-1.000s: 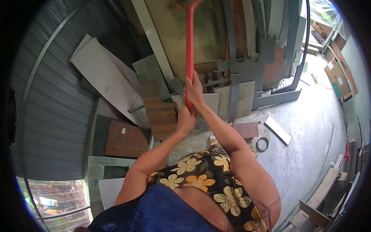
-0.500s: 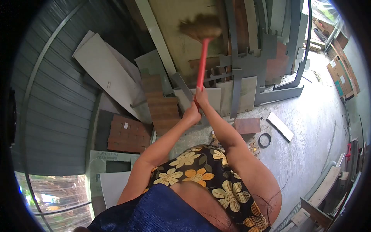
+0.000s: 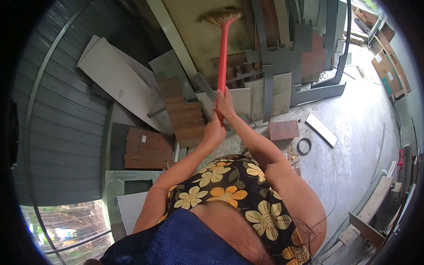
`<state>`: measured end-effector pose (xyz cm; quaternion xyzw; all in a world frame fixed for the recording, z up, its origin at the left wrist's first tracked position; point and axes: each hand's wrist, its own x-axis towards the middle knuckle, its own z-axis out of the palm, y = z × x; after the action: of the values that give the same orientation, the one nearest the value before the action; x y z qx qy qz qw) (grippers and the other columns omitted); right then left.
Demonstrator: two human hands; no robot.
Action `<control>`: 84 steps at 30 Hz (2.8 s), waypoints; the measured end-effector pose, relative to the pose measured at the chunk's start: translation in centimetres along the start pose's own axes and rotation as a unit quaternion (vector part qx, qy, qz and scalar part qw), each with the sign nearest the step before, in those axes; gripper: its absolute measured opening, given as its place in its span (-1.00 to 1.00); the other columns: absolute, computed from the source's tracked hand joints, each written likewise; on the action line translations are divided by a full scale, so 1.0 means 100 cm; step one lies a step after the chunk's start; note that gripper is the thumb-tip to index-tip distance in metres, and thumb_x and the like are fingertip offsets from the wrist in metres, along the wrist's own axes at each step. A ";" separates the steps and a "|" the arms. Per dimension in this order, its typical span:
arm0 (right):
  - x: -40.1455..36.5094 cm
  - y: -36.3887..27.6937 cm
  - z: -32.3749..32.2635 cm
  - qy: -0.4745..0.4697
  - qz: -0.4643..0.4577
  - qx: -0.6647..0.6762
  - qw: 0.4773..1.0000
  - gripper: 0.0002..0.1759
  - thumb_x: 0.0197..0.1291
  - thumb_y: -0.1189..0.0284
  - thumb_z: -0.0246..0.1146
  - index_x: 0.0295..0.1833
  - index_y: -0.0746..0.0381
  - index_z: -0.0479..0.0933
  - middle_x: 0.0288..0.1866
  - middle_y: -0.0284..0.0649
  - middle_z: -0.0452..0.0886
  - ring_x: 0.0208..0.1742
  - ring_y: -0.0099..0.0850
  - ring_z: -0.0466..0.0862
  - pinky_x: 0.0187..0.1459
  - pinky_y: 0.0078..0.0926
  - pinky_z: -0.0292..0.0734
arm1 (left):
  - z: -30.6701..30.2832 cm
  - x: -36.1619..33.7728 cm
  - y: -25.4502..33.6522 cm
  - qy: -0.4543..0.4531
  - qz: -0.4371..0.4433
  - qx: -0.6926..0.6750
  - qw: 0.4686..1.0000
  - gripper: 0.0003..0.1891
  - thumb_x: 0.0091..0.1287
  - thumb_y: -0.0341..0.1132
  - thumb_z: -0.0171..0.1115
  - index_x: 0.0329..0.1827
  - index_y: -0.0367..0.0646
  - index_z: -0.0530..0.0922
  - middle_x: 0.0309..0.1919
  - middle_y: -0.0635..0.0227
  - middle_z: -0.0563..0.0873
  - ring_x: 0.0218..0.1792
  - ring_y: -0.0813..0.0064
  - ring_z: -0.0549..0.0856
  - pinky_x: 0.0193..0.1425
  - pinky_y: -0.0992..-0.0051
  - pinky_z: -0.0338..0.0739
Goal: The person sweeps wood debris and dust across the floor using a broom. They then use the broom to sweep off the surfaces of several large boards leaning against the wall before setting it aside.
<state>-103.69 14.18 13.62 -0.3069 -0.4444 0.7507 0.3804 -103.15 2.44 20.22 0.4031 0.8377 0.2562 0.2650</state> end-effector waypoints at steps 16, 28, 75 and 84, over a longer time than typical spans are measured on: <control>-0.023 0.008 0.044 -0.044 0.096 -0.007 0.994 -0.75 0.22 0.35 0.03 -0.07 0.26 0.27 -0.59 -0.27 0.38 -0.65 -0.50 0.46 -0.66 -0.50 0.43 | -0.040 -0.032 -0.011 0.031 -0.075 -0.044 0.996 -0.46 0.07 -0.34 0.01 0.15 -0.30 0.19 -0.21 -0.23 0.56 -0.17 -0.19 0.54 -0.04 0.12 0.41; -0.031 0.068 0.011 -0.025 0.252 -0.172 0.952 -0.74 0.17 0.37 0.06 -0.12 0.33 0.30 -0.57 -0.26 0.39 -0.64 -0.46 0.47 -0.64 -0.43 0.44 | 0.020 -0.008 -0.077 -0.064 -0.103 -0.194 0.974 -0.64 0.05 -0.40 0.04 -0.08 -0.33 0.29 -0.62 0.21 0.51 -0.70 0.42 0.54 -0.67 0.41 0.39; -0.171 0.154 -0.153 0.288 0.224 -0.020 0.931 -0.81 0.16 0.36 0.08 -0.29 0.25 0.28 -0.61 -0.33 0.36 -0.66 -0.53 0.43 -0.66 -0.59 0.39 | 0.141 -0.069 -0.087 -0.339 -0.028 0.075 0.937 -0.35 0.08 -0.30 0.06 0.25 -0.28 0.06 -0.20 -0.22 0.57 -0.13 -0.13 0.57 -0.02 0.09 0.44; -0.144 0.111 -0.152 0.335 0.111 -0.091 0.931 -0.80 0.21 0.35 0.06 -0.18 0.21 0.23 -0.58 -0.34 0.34 -0.69 -0.52 0.42 -0.70 -0.58 0.39 | 0.144 -0.056 -0.081 -0.322 0.048 0.037 0.945 -0.31 0.10 -0.27 0.04 0.29 -0.18 -0.02 -0.27 -0.27 0.56 -0.19 -0.18 0.57 -0.05 0.05 0.43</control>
<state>-87.36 5.10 -0.94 -0.6207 -0.3208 0.5985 0.3919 -95.19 -3.42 5.86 0.5136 0.6964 0.0941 0.4923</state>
